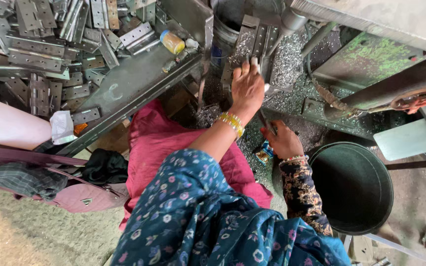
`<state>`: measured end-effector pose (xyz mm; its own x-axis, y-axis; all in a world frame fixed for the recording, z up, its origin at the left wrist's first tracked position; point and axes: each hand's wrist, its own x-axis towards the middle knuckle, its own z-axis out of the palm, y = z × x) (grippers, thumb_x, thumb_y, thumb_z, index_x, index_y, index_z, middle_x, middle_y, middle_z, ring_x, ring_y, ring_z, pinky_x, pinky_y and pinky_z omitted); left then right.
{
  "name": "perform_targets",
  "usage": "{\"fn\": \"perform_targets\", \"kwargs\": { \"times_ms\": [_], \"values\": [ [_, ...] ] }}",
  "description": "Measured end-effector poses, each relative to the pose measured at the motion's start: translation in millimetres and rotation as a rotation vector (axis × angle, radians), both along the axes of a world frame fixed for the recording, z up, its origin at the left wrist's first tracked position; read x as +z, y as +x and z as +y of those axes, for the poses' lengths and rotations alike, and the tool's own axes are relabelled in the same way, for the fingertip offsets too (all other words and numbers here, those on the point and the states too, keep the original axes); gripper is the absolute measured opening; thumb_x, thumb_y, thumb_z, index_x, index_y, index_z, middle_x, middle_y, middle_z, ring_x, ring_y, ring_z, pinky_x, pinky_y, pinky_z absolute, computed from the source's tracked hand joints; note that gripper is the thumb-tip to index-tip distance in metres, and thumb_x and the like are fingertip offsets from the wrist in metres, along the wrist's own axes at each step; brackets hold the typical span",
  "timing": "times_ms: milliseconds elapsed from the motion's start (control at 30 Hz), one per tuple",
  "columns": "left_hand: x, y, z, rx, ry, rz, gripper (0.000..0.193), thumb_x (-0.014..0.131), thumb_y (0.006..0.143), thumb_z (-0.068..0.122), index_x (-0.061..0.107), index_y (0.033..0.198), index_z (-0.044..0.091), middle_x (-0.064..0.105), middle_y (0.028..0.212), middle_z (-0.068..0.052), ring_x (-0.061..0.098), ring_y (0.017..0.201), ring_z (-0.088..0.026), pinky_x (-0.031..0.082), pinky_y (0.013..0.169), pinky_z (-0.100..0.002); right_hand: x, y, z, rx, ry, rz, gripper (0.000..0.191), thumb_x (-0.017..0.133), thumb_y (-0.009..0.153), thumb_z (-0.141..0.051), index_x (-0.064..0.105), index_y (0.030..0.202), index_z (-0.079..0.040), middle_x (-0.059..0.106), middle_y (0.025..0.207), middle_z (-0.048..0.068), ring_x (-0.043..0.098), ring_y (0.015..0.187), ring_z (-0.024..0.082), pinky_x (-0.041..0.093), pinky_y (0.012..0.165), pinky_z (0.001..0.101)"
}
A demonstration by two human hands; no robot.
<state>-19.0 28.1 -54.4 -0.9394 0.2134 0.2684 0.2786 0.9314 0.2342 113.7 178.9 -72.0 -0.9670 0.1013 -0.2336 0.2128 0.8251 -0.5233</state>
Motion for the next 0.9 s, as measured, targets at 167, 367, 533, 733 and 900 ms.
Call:
{"fn": "perform_targets", "kwargs": {
  "times_ms": [167,367,533,733,900],
  "values": [
    [-2,-17,10,0.026,-0.126,0.063,0.029,0.063,0.088,0.022,0.078,0.105,0.004,0.051,0.149,-0.019,0.046,0.134,-0.029,0.037,0.102,-0.04,-68,10,6,0.008,0.073,0.006,0.05,0.07,0.089,-0.052,0.069,0.114,-0.008,0.074,0.084,0.02,0.073,0.081,0.039,0.054,0.072,0.0503],
    [-6,-6,7,-0.027,-0.089,0.038,0.032,0.063,0.09,0.024,0.078,0.109,0.003,0.052,0.15,-0.018,0.047,0.132,-0.027,0.037,0.102,-0.039,-129,19,24,-0.018,-0.009,-0.015,0.045,0.071,0.089,-0.05,0.073,0.102,-0.006,0.074,0.089,0.024,0.071,0.09,0.044,0.054,0.077,0.0525],
    [-12,-7,4,0.006,-0.107,0.173,0.032,0.063,0.083,0.018,0.078,0.105,0.002,0.055,0.145,-0.02,0.049,0.125,-0.028,0.038,0.095,-0.04,-145,9,27,-0.007,0.062,-0.015,0.045,0.069,0.093,-0.05,0.075,0.101,-0.006,0.071,0.087,0.025,0.071,0.089,0.045,0.053,0.076,0.0538],
    [-33,-19,4,-0.009,-0.03,0.244,0.032,0.06,0.09,0.016,0.077,0.111,-0.001,0.056,0.145,-0.017,0.048,0.133,-0.028,0.038,0.102,-0.041,-160,15,19,-0.067,-0.188,-0.044,0.043,0.069,0.088,-0.047,0.072,0.091,-0.003,0.073,0.076,0.023,0.075,0.076,0.041,0.055,0.072,0.0517],
    [-43,-39,18,0.01,-0.099,0.087,0.03,0.057,0.092,0.017,0.076,0.11,0.002,0.056,0.145,-0.016,0.047,0.135,-0.028,0.037,0.102,-0.041,-159,4,43,0.019,0.052,0.017,0.041,0.069,0.088,-0.047,0.076,0.09,-0.007,0.073,0.078,0.023,0.073,0.076,0.04,0.053,0.068,0.0515]
  ]
}}
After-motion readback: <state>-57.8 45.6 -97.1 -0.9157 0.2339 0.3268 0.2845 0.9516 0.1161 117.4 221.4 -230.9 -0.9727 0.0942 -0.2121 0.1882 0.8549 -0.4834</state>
